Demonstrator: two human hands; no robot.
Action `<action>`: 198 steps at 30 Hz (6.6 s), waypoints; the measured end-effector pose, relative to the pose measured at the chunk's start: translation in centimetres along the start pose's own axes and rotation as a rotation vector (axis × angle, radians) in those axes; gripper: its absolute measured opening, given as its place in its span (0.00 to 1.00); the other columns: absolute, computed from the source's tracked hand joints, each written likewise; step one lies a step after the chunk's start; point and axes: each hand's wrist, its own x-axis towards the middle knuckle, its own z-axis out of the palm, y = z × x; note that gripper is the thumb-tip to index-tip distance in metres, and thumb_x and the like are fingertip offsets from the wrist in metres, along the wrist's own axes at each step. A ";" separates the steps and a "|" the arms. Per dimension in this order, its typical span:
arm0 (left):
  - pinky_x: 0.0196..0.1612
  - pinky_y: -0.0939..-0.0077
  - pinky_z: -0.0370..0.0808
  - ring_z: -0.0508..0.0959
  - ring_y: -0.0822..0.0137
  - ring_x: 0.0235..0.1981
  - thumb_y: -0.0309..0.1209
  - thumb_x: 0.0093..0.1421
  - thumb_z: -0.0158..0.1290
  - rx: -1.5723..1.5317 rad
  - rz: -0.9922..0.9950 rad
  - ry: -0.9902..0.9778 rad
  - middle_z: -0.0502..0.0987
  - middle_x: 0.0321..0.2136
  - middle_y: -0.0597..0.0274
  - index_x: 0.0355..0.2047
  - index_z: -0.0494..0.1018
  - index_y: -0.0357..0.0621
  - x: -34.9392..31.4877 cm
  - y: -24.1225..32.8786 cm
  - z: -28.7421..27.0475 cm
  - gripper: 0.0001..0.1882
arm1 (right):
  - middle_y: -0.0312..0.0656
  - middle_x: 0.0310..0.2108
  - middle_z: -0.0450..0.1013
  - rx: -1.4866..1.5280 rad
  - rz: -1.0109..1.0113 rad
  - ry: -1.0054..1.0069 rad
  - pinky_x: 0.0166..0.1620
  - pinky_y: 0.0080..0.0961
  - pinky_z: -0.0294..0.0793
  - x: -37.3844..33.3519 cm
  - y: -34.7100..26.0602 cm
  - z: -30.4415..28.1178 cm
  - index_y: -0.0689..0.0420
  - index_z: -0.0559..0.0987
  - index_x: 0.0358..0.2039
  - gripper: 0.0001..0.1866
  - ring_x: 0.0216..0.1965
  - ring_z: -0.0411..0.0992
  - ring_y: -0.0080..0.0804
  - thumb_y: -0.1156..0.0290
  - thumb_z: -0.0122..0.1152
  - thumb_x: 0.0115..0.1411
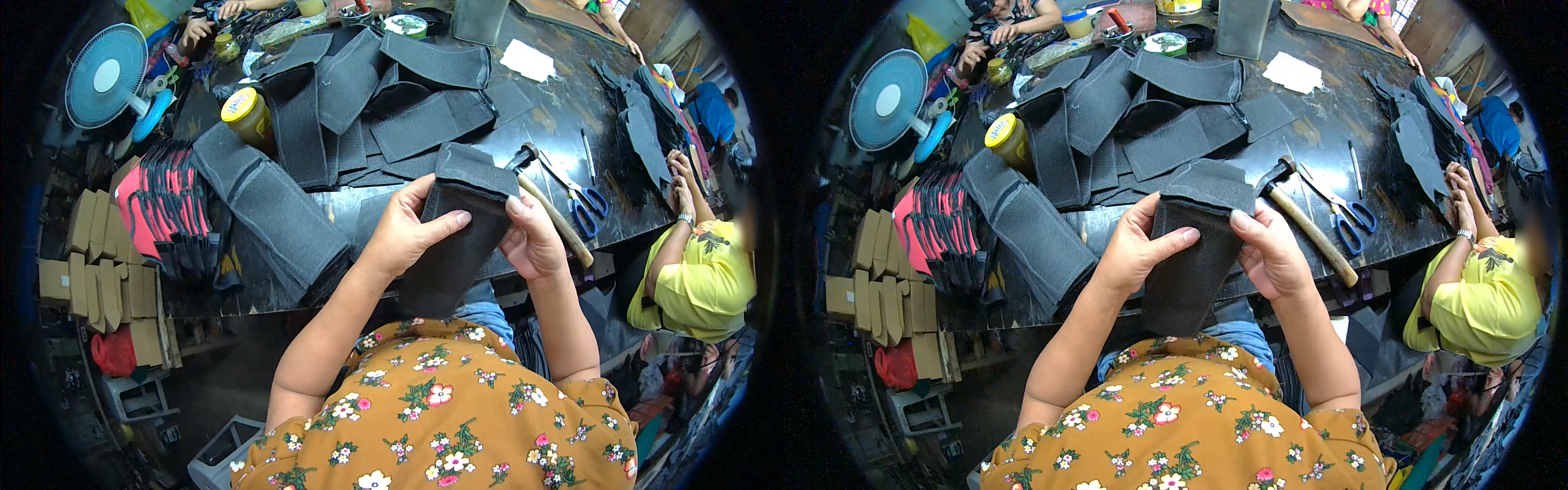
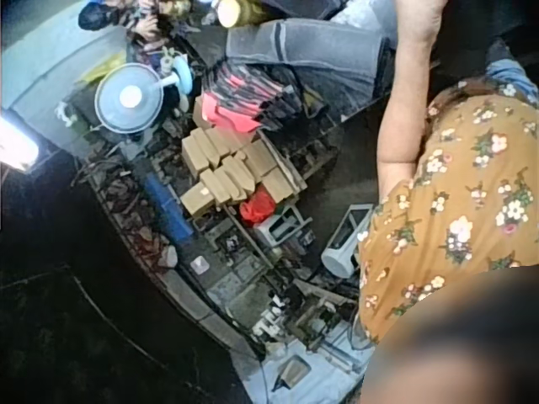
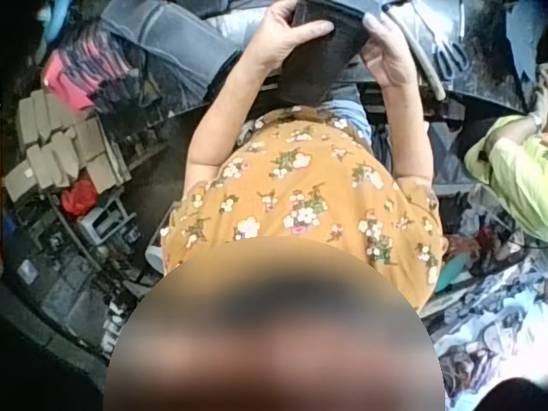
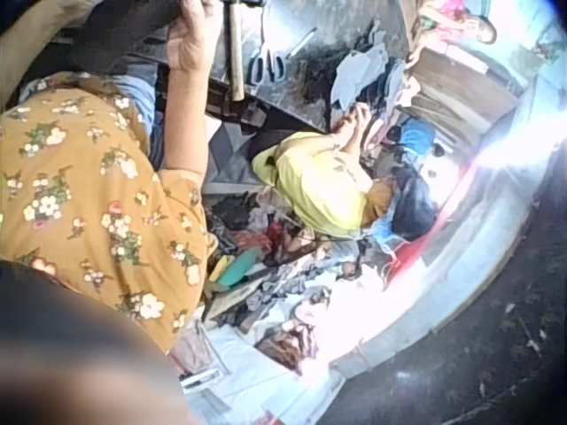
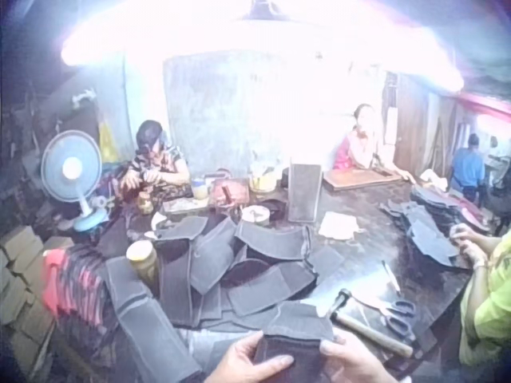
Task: The person repeatedly picks up small black fabric pieces, folds them, and uses a hammer to strike the folded edge on a workbench. They then place the finished pieces into a growing stack. The process is repeated for multiple pieces throughout the clip.
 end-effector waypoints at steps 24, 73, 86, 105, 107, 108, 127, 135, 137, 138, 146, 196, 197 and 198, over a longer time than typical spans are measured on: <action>0.57 0.72 0.79 0.84 0.73 0.47 0.24 0.63 0.69 0.031 0.002 -0.010 0.87 0.45 0.63 0.50 0.83 0.39 -2.4 0.4 -1.6 0.15 | 0.36 0.50 0.83 -0.227 -0.051 -0.063 0.58 0.27 0.76 -0.7 1.5 2.2 0.61 0.82 0.55 0.20 0.50 0.79 0.23 0.73 0.75 0.63; 0.70 0.50 0.62 0.70 0.51 0.68 0.43 0.48 0.77 1.352 0.207 0.233 0.73 0.65 0.51 0.69 0.68 0.46 -2.9 -2.5 -4.4 0.50 | 0.58 0.54 0.80 -1.540 -0.141 0.092 0.54 0.42 0.81 -7.6 0.7 -1.6 0.53 0.71 0.70 0.30 0.54 0.80 0.59 0.77 0.64 0.68; 0.70 0.51 0.62 0.72 0.51 0.67 0.43 0.41 0.81 1.268 0.205 0.294 0.76 0.62 0.53 0.68 0.68 0.43 -3.0 -3.1 -4.8 0.54 | 0.57 0.55 0.80 -1.577 -0.182 -0.082 0.52 0.43 0.82 -4.8 2.2 2.0 0.47 0.70 0.72 0.33 0.53 0.81 0.58 0.75 0.65 0.68; 0.71 0.51 0.63 0.72 0.48 0.67 0.44 0.39 0.81 1.268 0.209 0.325 0.76 0.62 0.49 0.69 0.67 0.45 -3.0 -3.2 -4.9 0.57 | 0.56 0.55 0.80 -1.507 -0.312 -0.031 0.53 0.40 0.81 -5.8 1.1 1.7 0.47 0.72 0.72 0.33 0.54 0.81 0.56 0.78 0.66 0.66; 0.70 0.51 0.63 0.71 0.49 0.68 0.43 0.39 0.81 1.270 0.200 0.306 0.75 0.63 0.50 0.69 0.66 0.43 -2.9 -3.3 -4.9 0.57 | 0.55 0.57 0.80 -1.531 -0.228 -0.070 0.56 0.38 0.80 -5.9 1.2 1.5 0.50 0.73 0.71 0.33 0.56 0.81 0.54 0.79 0.65 0.66; 0.70 0.51 0.63 0.71 0.49 0.68 0.42 0.39 0.81 1.272 0.215 0.307 0.75 0.63 0.50 0.69 0.65 0.42 -3.0 -3.3 -5.0 0.57 | 0.56 0.58 0.79 -1.531 -0.205 -0.041 0.58 0.38 0.79 -6.1 1.2 1.2 0.51 0.73 0.71 0.33 0.58 0.80 0.53 0.79 0.65 0.66; 0.34 0.74 0.81 0.84 0.63 0.39 0.23 0.52 0.73 0.814 0.661 0.808 0.77 0.61 0.47 0.72 0.64 0.39 -7.7 13.1 -15.3 0.48 | 0.52 0.49 0.78 -1.873 -0.464 0.334 0.54 0.39 0.77 -4.3 -2.7 -11.7 0.44 0.75 0.71 0.29 0.48 0.78 0.52 0.77 0.62 0.70; 0.57 0.60 0.79 0.80 0.48 0.55 0.40 0.45 0.79 1.352 0.212 1.065 0.72 0.62 0.38 0.68 0.65 0.32 -8.9 11.3 -23.6 0.54 | 0.51 0.45 0.75 -2.033 -0.329 0.432 0.54 0.44 0.74 -3.6 -0.6 -12.4 0.45 0.75 0.71 0.29 0.47 0.75 0.52 0.73 0.63 0.70; 0.69 0.48 0.69 0.68 0.37 0.69 0.45 0.46 0.78 1.707 0.239 1.147 0.63 0.69 0.35 0.67 0.67 0.38 -9.0 12.0 -22.8 0.52 | 0.51 0.42 0.73 -2.009 -0.438 0.343 0.53 0.43 0.73 -3.5 -0.8 -11.8 0.45 0.75 0.71 0.31 0.46 0.73 0.52 0.74 0.66 0.67; 0.69 0.45 0.68 0.69 0.37 0.68 0.43 0.50 0.75 1.795 0.372 1.194 0.63 0.71 0.40 0.67 0.70 0.44 -8.6 12.2 -22.4 0.45 | 0.50 0.41 0.72 -1.987 -0.457 0.327 0.52 0.43 0.72 -3.5 -1.0 -11.3 0.45 0.76 0.71 0.32 0.45 0.72 0.51 0.74 0.68 0.65; 0.71 0.47 0.62 0.71 0.46 0.70 0.53 0.67 0.59 1.773 0.179 0.785 0.76 0.65 0.48 0.64 0.77 0.46 -3.3 6.9 -23.1 0.32 | 0.50 0.44 0.80 -1.569 -0.506 0.179 0.53 0.35 0.76 2.4 -3.6 -7.4 0.61 0.84 0.54 0.18 0.46 0.78 0.44 0.70 0.70 0.65; 0.48 0.76 0.79 0.82 0.75 0.41 0.29 0.71 0.62 0.368 0.574 0.380 0.86 0.41 0.63 0.47 0.80 0.34 6.1 4.4 -5.6 0.11 | 0.41 0.51 0.82 -0.951 -0.555 -0.030 0.58 0.24 0.78 9.9 -2.7 4.2 0.64 0.81 0.60 0.21 0.52 0.79 0.25 0.75 0.70 0.68; 0.48 0.73 0.80 0.83 0.73 0.41 0.28 0.70 0.62 0.407 0.571 0.429 0.86 0.40 0.60 0.47 0.80 0.34 6.1 4.4 -5.5 0.10 | 0.42 0.51 0.82 -0.920 -0.617 -0.031 0.57 0.23 0.78 9.6 -2.1 4.7 0.65 0.80 0.60 0.21 0.51 0.80 0.25 0.75 0.70 0.68; 0.47 0.71 0.80 0.85 0.68 0.40 0.26 0.68 0.62 0.631 0.629 0.526 0.86 0.39 0.55 0.46 0.80 0.34 5.7 4.4 -5.5 0.10 | 0.40 0.50 0.82 -1.015 -0.679 0.052 0.56 0.23 0.79 9.6 -1.7 5.3 0.64 0.81 0.58 0.19 0.49 0.80 0.24 0.75 0.70 0.68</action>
